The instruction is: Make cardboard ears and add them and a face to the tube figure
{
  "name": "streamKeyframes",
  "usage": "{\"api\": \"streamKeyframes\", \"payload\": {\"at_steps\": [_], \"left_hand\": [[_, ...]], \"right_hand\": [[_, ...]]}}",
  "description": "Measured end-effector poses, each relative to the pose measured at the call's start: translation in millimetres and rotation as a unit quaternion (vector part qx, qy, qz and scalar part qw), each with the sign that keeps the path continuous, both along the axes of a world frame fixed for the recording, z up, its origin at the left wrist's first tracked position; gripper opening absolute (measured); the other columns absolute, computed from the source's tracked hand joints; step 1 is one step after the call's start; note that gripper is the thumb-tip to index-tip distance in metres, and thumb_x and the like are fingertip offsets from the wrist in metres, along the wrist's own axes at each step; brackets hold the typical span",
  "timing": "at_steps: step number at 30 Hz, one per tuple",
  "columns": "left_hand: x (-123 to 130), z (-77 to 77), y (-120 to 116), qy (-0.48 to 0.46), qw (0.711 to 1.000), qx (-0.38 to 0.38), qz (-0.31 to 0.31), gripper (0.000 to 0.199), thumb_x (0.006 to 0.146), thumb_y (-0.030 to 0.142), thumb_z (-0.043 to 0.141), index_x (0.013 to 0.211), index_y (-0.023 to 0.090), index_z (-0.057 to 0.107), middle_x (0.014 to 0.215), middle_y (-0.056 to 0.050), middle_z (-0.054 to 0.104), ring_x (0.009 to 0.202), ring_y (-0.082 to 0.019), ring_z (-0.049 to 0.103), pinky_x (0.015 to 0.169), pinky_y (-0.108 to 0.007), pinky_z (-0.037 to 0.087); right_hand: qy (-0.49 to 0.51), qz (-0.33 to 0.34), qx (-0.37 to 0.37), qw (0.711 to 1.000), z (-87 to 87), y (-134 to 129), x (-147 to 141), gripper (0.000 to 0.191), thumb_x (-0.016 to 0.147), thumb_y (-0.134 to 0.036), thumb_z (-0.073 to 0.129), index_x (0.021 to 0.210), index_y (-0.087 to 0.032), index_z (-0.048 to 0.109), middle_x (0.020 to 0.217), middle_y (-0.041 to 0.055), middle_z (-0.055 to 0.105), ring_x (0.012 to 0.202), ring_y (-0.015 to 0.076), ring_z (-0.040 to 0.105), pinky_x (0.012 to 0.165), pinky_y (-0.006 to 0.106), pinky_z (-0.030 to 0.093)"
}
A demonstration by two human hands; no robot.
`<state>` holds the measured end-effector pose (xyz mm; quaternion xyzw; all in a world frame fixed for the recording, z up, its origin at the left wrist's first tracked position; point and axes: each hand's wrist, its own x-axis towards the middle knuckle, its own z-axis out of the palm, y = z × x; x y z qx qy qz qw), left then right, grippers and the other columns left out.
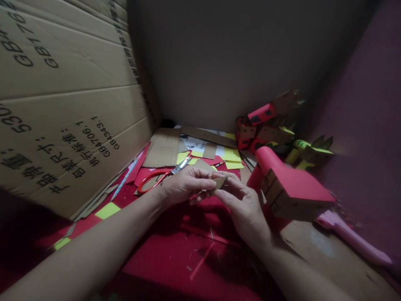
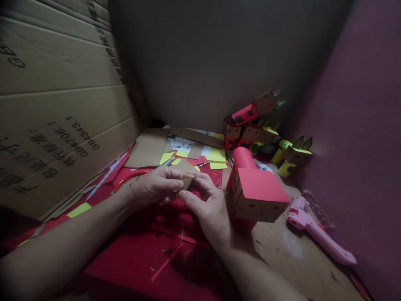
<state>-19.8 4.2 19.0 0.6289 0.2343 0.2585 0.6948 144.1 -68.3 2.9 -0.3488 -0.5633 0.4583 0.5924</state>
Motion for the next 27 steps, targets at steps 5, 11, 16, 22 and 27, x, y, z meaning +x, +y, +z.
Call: {"api": "streamKeyframes", "payload": {"at_steps": [5,11,16,22,27], "left_hand": [[3.4,3.3,-6.7,0.008,0.995,0.087,0.041,0.021,0.084,0.029,0.069,0.072,0.013,0.065,0.055,0.004,0.055,0.045,-0.004,0.046,0.045,-0.015,0.036],[7.6,2.8,-9.7,0.053,0.972,0.214,0.08,0.013,0.085,0.025,0.066,0.077,0.015,0.07,0.059,0.005,0.057,0.052,-0.005,0.049,0.051,-0.017,0.039],[10.7,6.7,-13.4,0.044,0.957,0.267,0.102,0.011,0.084,0.018,0.063,0.079,0.017,0.072,0.064,0.005,0.059,0.054,-0.006,0.052,0.054,-0.016,0.043],[9.0,5.3,-14.2,0.05,0.945,0.305,0.107,0.012,0.087,0.018,0.062,0.081,0.019,0.073,0.065,0.006,0.059,0.055,-0.004,0.052,0.055,-0.014,0.043],[8.5,3.8,-12.7,0.058,0.933,0.338,0.113,0.012,0.088,0.019,0.064,0.081,0.021,0.073,0.067,0.007,0.061,0.056,-0.003,0.051,0.055,-0.013,0.041]], "right_hand": [[-0.053,-0.108,0.019,0.993,2.5,-3.5,-1.6,0.025,0.081,-0.031,0.071,0.104,-0.02,0.074,0.097,0.0049,0.067,0.094,0.0215,0.062,0.088,0.037,0.048],[-0.018,-0.139,0.017,0.99,-1.0,1.0,-0.1,0.016,0.082,-0.026,0.068,0.093,-0.021,0.079,0.092,0.0044,0.069,0.091,0.0193,0.064,0.083,0.034,0.049],[-0.009,-0.14,0.021,0.99,-1.6,2.4,0.5,0.016,0.081,-0.024,0.069,0.092,-0.023,0.08,0.086,0.0028,0.068,0.086,0.0183,0.063,0.08,0.034,0.049],[0.013,-0.133,0.019,0.991,-4.4,4.3,1.1,0.016,0.08,-0.021,0.07,0.09,-0.026,0.081,0.086,0.0015,0.07,0.086,0.0178,0.063,0.081,0.034,0.047],[0.047,-0.115,-0.004,0.992,-7.1,9.8,2.6,0.013,0.078,-0.019,0.072,0.085,-0.025,0.081,0.083,0.0,0.071,0.081,0.0158,0.062,0.079,0.031,0.047]]}}
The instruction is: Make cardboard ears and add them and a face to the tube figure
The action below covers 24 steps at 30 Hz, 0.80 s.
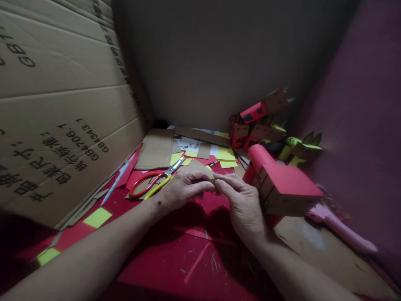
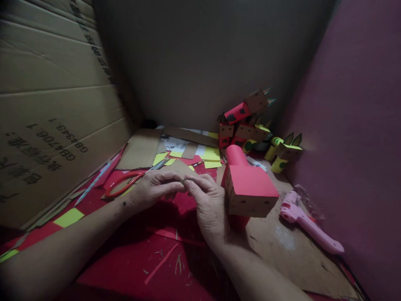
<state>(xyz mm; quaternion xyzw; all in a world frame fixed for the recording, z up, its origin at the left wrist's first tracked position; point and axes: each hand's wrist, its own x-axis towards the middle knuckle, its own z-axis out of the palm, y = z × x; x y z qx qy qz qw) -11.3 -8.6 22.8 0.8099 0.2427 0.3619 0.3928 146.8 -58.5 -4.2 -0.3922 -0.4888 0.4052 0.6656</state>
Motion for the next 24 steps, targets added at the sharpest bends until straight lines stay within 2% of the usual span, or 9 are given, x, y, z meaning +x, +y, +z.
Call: {"api": "streamKeyframes", "payload": {"at_steps": [3,5,9,14,16,19,22,24], "left_hand": [[0.3,-0.2,-0.3,0.002,1.0,-0.015,0.008,0.012,0.088,0.021,0.064,0.08,0.02,0.073,0.065,0.007,0.061,0.055,-0.003,0.051,0.055,-0.013,0.04],[0.6,-0.7,0.4,-0.019,0.997,-0.078,0.003,0.013,0.086,0.023,0.066,0.076,0.018,0.072,0.061,0.006,0.059,0.052,-0.003,0.049,0.052,-0.013,0.039],[-1.0,-2.9,6.1,-0.066,0.972,-0.222,-0.035,0.018,0.084,0.026,0.065,0.07,0.015,0.066,0.056,0.005,0.058,0.045,-0.004,0.049,0.045,-0.015,0.039],[-4.9,-3.7,12.8,-0.051,0.954,-0.287,-0.074,0.025,0.079,0.033,0.065,0.065,0.013,0.062,0.053,0.002,0.056,0.036,-0.006,0.046,0.034,-0.017,0.033],[-4.2,-3.0,12.3,-0.051,0.952,-0.294,-0.066,0.021,0.079,0.031,0.066,0.07,0.012,0.063,0.054,0.003,0.056,0.036,-0.005,0.045,0.034,-0.017,0.033],[-0.4,-2.3,7.9,-0.074,0.96,-0.269,-0.019,0.018,0.079,0.027,0.069,0.089,0.014,0.062,0.064,0.003,0.061,0.044,-0.007,0.051,0.04,-0.017,0.04],[3.5,-4.1,2.1,-0.06,0.974,-0.217,0.018,0.025,0.081,0.027,0.068,0.1,0.014,0.059,0.077,-0.001,0.064,0.056,-0.011,0.059,0.049,-0.022,0.048],[4.7,-7.1,-0.6,-0.038,0.986,-0.162,0.004,0.028,0.083,0.026,0.067,0.106,0.014,0.059,0.089,-0.003,0.066,0.07,-0.014,0.064,0.062,-0.026,0.052]], "right_hand": [[0.037,0.031,-0.018,0.999,-2.9,2.1,-0.4,0.01,0.078,-0.021,0.073,0.084,-0.025,0.08,0.081,-0.0005,0.072,0.08,0.0152,0.062,0.08,0.031,0.048],[0.075,0.059,-0.032,0.995,-4.2,2.3,-1.4,0.013,0.076,-0.022,0.075,0.088,-0.027,0.079,0.084,-0.0017,0.073,0.082,0.015,0.064,0.082,0.031,0.048],[0.142,0.12,-0.057,0.981,-1.7,1.3,-3.4,0.032,0.068,-0.018,0.079,0.098,-0.031,0.076,0.087,-0.0038,0.075,0.083,0.0145,0.066,0.083,0.031,0.049],[0.165,0.184,-0.078,0.966,3.3,2.6,-5.1,0.028,0.063,-0.018,0.081,0.09,-0.021,0.079,0.086,0.002,0.076,0.082,0.0163,0.066,0.083,0.03,0.05],[0.174,0.182,-0.083,0.964,2.3,4.3,-5.4,0.027,0.062,-0.016,0.081,0.089,-0.02,0.079,0.086,0.002,0.077,0.081,0.0151,0.066,0.079,0.028,0.05],[0.191,0.158,-0.083,0.965,-1.9,7.9,-5.1,0.025,0.062,-0.013,0.081,0.087,-0.019,0.079,0.082,0.0007,0.077,0.073,0.0124,0.065,0.07,0.024,0.05],[0.213,0.124,-0.087,0.965,-5.8,11.2,-4.9,0.024,0.061,-0.013,0.083,0.084,-0.02,0.079,0.078,-0.0007,0.076,0.069,0.0119,0.065,0.066,0.024,0.051],[0.235,0.101,-0.09,0.963,-7.1,12.4,-5.2,0.025,0.059,-0.013,0.084,0.081,-0.023,0.077,0.076,-0.0028,0.076,0.071,0.0121,0.066,0.068,0.024,0.052]]}}
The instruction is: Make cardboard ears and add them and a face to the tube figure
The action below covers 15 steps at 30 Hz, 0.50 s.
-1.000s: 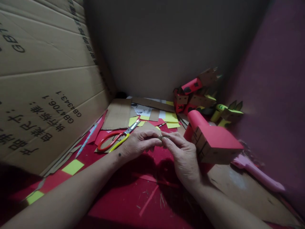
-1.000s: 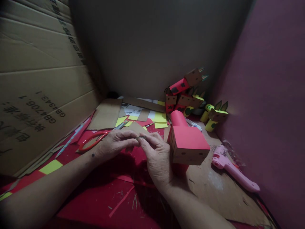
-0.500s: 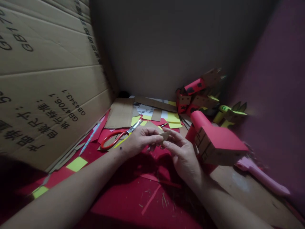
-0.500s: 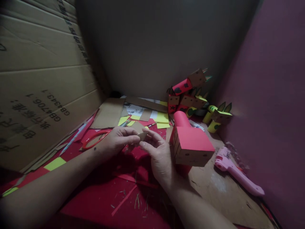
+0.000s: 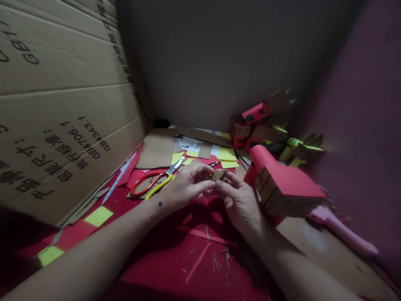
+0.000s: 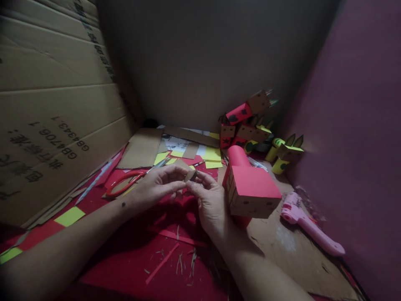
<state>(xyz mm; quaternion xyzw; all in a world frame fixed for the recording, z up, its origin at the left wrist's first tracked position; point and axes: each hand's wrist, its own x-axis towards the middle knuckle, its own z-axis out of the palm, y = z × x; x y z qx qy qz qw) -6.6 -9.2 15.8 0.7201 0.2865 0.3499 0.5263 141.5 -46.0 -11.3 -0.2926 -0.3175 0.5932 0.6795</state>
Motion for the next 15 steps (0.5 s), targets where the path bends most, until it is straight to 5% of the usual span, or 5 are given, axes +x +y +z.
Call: {"api": "streamKeyframes", "payload": {"at_steps": [3,8,12,15], "left_hand": [[-0.2,-4.3,-1.7,0.028,0.993,0.116,-0.007,0.028,0.085,0.022,0.063,0.112,0.015,0.059,0.103,-0.006,0.067,0.089,-0.016,0.064,0.081,-0.029,0.052],[-2.9,0.7,-3.1,0.121,0.962,0.241,0.034,0.019,0.092,0.02,0.05,0.104,0.016,0.064,0.093,-0.004,0.069,0.085,-0.015,0.063,0.08,-0.027,0.048],[-6.4,12.3,-1.6,0.085,0.988,0.123,0.048,0.023,0.093,0.028,0.048,0.081,0.015,0.062,0.066,0.0,0.062,0.057,-0.01,0.056,0.058,-0.023,0.046],[-10.5,16.3,3.5,0.033,0.999,-0.019,-0.022,0.025,0.091,0.03,0.052,0.072,0.015,0.058,0.055,0.003,0.056,0.043,-0.008,0.049,0.044,-0.019,0.04]], "right_hand": [[0.016,-0.014,-0.011,1.0,0.1,0.0,-0.4,0.024,0.057,-0.012,0.085,0.076,-0.024,0.075,0.074,-0.0032,0.075,0.069,0.013,0.068,0.066,0.026,0.054],[0.019,-0.015,-0.024,0.999,0.6,-0.2,0.5,0.026,0.054,-0.013,0.087,0.076,-0.02,0.074,0.076,-0.0002,0.075,0.066,0.0151,0.068,0.06,0.027,0.055],[0.024,-0.016,-0.02,0.999,0.0,1.1,1.4,0.026,0.054,-0.013,0.087,0.076,-0.021,0.075,0.076,-0.0025,0.075,0.066,0.0121,0.067,0.061,0.024,0.054],[0.025,-0.006,-0.01,1.0,0.8,1.5,1.5,0.024,0.056,-0.015,0.087,0.077,-0.022,0.076,0.075,-0.003,0.074,0.063,0.0107,0.066,0.059,0.023,0.053]]}}
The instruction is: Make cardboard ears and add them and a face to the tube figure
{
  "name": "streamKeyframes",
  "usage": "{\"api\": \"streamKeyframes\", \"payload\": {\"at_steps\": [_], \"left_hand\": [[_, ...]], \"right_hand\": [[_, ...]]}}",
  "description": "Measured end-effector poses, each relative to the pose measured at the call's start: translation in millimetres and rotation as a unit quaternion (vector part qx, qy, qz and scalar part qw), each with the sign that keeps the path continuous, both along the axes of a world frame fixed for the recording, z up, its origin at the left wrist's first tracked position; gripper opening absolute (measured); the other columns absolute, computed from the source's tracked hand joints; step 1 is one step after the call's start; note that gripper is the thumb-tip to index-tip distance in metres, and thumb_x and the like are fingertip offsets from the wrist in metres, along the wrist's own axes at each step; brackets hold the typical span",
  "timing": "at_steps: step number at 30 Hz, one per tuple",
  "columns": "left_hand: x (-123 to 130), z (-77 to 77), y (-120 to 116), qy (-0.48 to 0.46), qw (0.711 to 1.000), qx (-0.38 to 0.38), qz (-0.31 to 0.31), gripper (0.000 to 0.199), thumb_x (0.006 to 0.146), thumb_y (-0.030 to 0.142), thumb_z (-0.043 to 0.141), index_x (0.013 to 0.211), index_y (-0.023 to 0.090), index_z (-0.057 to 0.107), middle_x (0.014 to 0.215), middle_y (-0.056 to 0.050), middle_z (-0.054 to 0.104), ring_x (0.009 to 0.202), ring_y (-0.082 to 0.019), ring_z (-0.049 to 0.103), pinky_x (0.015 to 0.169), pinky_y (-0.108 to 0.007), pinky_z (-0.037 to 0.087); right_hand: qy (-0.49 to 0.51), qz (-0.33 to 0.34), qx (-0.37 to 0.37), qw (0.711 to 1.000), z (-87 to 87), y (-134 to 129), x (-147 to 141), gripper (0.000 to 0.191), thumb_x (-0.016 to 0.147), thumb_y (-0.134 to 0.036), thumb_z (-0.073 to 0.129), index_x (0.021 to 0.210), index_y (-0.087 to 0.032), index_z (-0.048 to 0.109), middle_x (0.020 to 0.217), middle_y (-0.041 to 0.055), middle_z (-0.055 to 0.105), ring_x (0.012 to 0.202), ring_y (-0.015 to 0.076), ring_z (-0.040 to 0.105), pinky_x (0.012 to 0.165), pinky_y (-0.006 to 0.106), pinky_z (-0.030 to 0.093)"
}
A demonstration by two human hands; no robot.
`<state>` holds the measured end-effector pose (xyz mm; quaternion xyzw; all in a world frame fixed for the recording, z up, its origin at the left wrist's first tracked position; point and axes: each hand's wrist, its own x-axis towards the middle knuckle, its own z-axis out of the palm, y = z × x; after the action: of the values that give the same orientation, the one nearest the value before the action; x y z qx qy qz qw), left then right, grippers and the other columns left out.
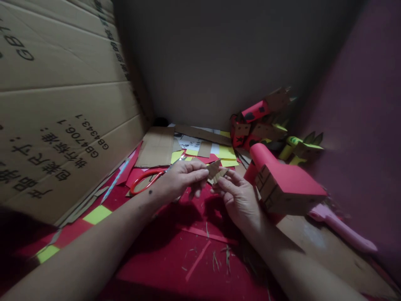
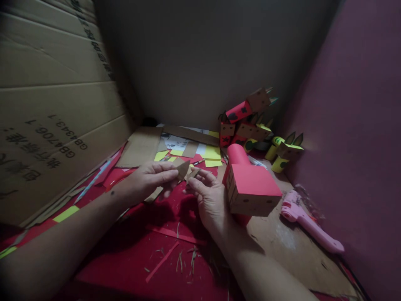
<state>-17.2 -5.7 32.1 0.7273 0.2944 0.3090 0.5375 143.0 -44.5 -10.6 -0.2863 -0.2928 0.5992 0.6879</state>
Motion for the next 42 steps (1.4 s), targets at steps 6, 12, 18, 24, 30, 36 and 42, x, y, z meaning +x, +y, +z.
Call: {"api": "streamKeyframes", "payload": {"at_steps": [6,12,18,24,30,36,42], "left_hand": [[-8.3,-6.5,9.2,0.01,0.99,-0.121,-0.078,0.023,0.088,0.034,0.06,0.075,0.015,0.059,0.059,0.004,0.055,0.041,-0.006,0.05,0.036,-0.016,0.034],[-13.6,-2.8,9.1,0.045,0.984,-0.144,-0.097,0.027,0.087,0.037,0.062,0.071,0.016,0.06,0.054,0.004,0.049,0.038,-0.006,0.044,0.034,-0.016,0.028],[-15.8,1.0,10.0,0.119,0.983,-0.107,-0.093,0.037,0.085,0.046,0.064,0.063,0.018,0.054,0.045,0.005,0.044,0.034,-0.006,0.035,0.032,-0.019,0.022],[-7.1,-0.2,7.5,0.116,0.992,-0.056,0.002,0.029,0.082,0.042,0.066,0.071,0.018,0.053,0.048,0.007,0.045,0.037,-0.006,0.036,0.034,-0.016,0.025],[0.6,1.5,6.1,0.053,0.998,0.008,-0.04,0.025,0.074,0.023,0.07,0.097,0.014,0.064,0.082,-0.001,0.065,0.073,-0.013,0.06,0.061,-0.023,0.047],[1.8,-1.4,1.8,0.09,0.988,0.123,-0.02,0.015,0.082,0.026,0.064,0.089,0.015,0.07,0.082,-0.003,0.067,0.077,-0.015,0.059,0.069,-0.027,0.045],[1.8,-1.2,0.7,0.098,0.975,0.2,0.003,0.01,0.082,0.025,0.066,0.083,0.017,0.072,0.082,-0.001,0.064,0.074,-0.013,0.055,0.066,-0.024,0.043]], "right_hand": [[-0.009,0.047,0.012,0.999,2.9,-1.6,0.0,0.027,0.055,-0.015,0.086,0.08,-0.022,0.077,0.081,0.0003,0.077,0.078,0.0173,0.069,0.076,0.032,0.055],[-0.038,0.105,0.019,0.994,7.0,-5.7,1.3,0.031,0.057,-0.015,0.085,0.086,-0.023,0.079,0.08,-0.0008,0.077,0.075,0.0155,0.069,0.079,0.03,0.054],[-0.053,0.141,0.014,0.988,7.8,-7.4,2.4,0.029,0.058,-0.018,0.086,0.086,-0.022,0.078,0.08,0.0,0.077,0.072,0.0155,0.067,0.074,0.03,0.054],[-0.035,0.111,-0.002,0.993,1.4,-2.6,4.0,0.024,0.062,-0.017,0.085,0.084,-0.019,0.077,0.08,-0.0006,0.075,0.066,0.0109,0.064,0.062,0.023,0.051],[-0.031,0.099,-0.005,0.995,3.3,-3.8,2.3,0.023,0.061,-0.015,0.084,0.082,-0.02,0.076,0.08,0.0004,0.075,0.071,0.0137,0.068,0.066,0.025,0.053],[-0.04,0.08,0.001,0.996,2.6,-4.1,1.4,0.024,0.06,-0.015,0.084,0.083,-0.021,0.078,0.078,-0.0013,0.075,0.068,0.0125,0.067,0.065,0.024,0.054],[-0.074,0.081,0.013,0.994,-4.2,-5.0,2.3,0.034,0.068,-0.019,0.081,0.102,-0.025,0.078,0.085,0.0006,0.079,0.072,0.016,0.07,0.075,0.032,0.055]]}}
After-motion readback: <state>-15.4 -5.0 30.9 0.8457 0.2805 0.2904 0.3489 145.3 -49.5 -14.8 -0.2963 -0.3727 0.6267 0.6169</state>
